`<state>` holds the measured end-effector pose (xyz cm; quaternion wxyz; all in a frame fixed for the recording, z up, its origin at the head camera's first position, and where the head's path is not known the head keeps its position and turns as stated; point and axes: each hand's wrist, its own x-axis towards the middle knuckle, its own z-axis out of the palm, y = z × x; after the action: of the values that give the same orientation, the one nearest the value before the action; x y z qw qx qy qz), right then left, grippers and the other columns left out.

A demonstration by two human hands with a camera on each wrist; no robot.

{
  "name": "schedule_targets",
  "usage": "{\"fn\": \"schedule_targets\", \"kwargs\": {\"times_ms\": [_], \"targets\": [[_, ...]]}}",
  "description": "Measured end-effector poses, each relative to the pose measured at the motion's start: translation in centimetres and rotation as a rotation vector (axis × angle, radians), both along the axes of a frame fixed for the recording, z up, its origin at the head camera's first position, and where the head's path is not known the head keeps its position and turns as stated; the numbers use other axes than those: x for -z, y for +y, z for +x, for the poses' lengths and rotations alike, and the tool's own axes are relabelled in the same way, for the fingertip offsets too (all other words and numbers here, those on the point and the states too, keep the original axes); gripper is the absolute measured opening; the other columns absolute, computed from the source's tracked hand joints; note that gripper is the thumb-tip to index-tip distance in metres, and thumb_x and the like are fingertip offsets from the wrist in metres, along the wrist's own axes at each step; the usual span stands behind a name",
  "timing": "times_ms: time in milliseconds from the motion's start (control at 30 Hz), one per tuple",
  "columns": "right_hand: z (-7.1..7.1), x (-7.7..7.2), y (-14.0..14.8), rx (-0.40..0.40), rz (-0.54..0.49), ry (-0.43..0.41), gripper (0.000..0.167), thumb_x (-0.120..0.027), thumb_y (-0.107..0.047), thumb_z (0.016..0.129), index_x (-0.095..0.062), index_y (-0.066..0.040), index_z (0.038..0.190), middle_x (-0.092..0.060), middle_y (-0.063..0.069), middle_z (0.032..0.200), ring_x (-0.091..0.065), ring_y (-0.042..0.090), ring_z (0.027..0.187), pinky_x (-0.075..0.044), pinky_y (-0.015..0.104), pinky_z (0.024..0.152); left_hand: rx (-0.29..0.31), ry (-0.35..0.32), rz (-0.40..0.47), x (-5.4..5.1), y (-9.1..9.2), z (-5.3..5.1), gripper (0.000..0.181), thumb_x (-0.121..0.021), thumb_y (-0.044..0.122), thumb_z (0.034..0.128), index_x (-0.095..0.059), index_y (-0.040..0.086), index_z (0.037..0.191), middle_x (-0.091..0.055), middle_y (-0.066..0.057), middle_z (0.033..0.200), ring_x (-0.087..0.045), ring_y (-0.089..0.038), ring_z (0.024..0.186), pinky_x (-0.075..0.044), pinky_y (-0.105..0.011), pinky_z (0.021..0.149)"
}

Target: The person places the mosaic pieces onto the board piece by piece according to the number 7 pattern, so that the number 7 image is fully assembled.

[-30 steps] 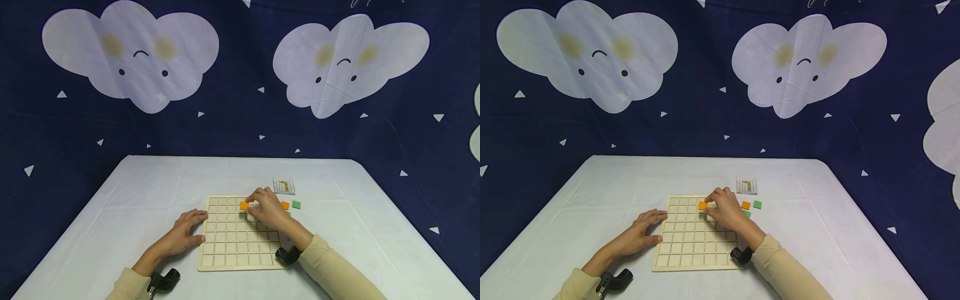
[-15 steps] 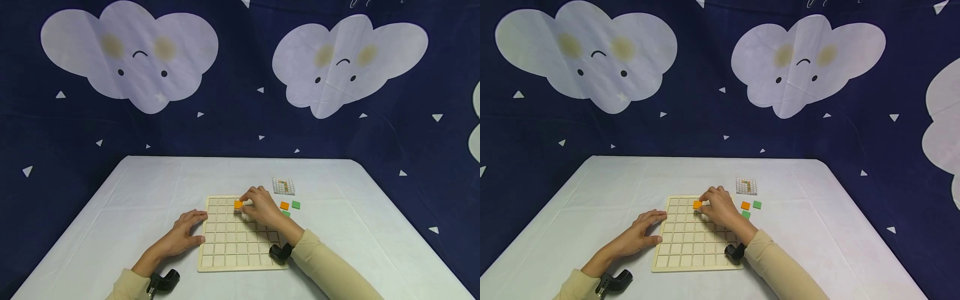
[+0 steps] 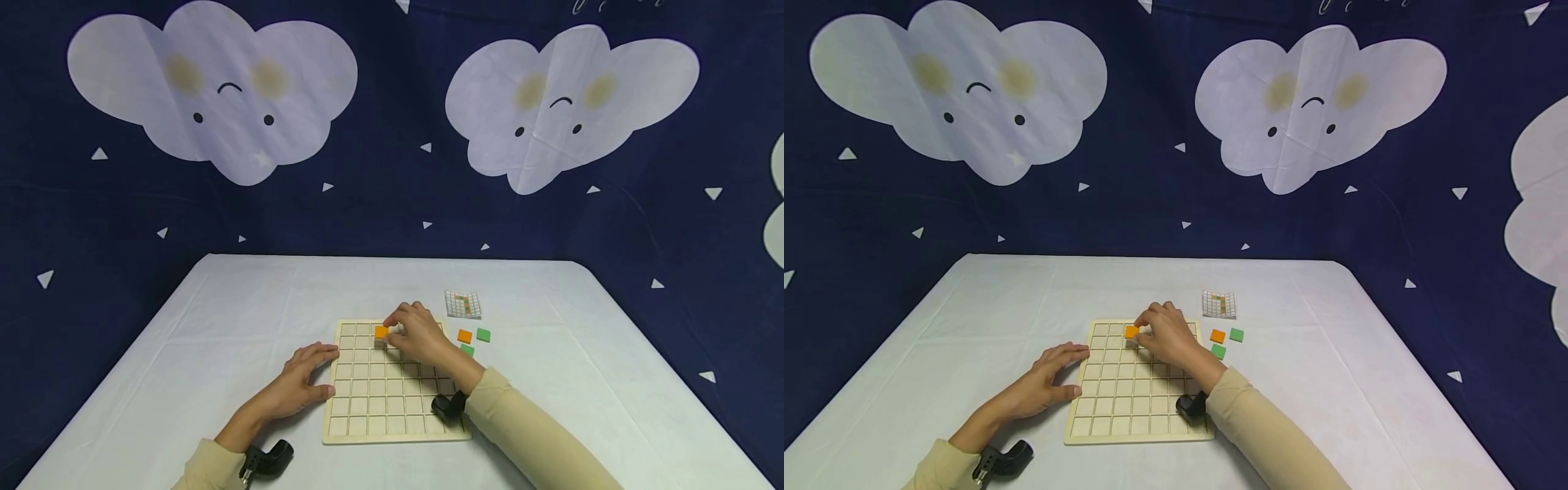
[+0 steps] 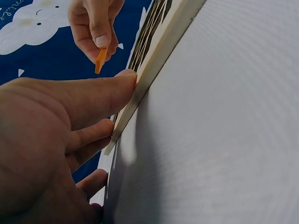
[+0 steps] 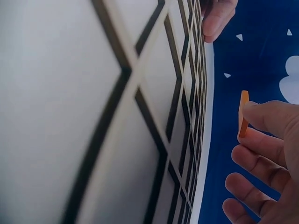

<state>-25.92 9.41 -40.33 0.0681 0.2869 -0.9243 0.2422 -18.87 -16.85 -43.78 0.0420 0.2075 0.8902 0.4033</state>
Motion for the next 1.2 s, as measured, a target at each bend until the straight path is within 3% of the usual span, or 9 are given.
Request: {"fn": "schedule_targets", "kwargs": {"times_ms": [600,867,1200], "targets": [[-0.7,0.2,-0.9,0.007,0.025,-0.072,0.024,-0.069,-0.023,0.086,-0.069,-0.010,0.106,-0.062,0.003,0.103,-0.050,0.021,0.095,-0.041,0.041,0.088,-0.004,-0.010,-0.001,0.0,0.0,-0.1,0.061,-0.072,0.020,0.0806,-0.050,0.005,0.135,-0.039,-0.010,0.147,-0.022,-0.037,0.140,-0.014,-0.064,0.108],[-1.0,0.5,-1.0,0.000,0.020,-0.130,0.024,-0.071,-0.024,0.084,-0.069,-0.010,0.103,-0.061,0.002,0.097,-0.046,0.016,0.088,-0.040,0.035,0.083,-0.007,-0.022,-0.003,0.0,0.0,-0.1,0.060,-0.072,0.022,0.0811,-0.050,0.007,0.135,-0.039,-0.009,0.148,-0.020,-0.037,0.141,-0.013,-0.064,0.109],[-1.2,0.8,-0.9,-0.011,0.029,-0.137,0.021,-0.071,-0.024,0.083,-0.070,-0.012,0.101,-0.060,0.000,0.092,-0.044,0.015,0.084,-0.039,0.034,0.079,-0.005,-0.025,0.000,-0.2,0.0,0.0,0.060,-0.072,0.023,0.0814,-0.050,0.007,0.135,-0.038,-0.009,0.148,-0.020,-0.037,0.141,-0.012,-0.064,0.108]]}}
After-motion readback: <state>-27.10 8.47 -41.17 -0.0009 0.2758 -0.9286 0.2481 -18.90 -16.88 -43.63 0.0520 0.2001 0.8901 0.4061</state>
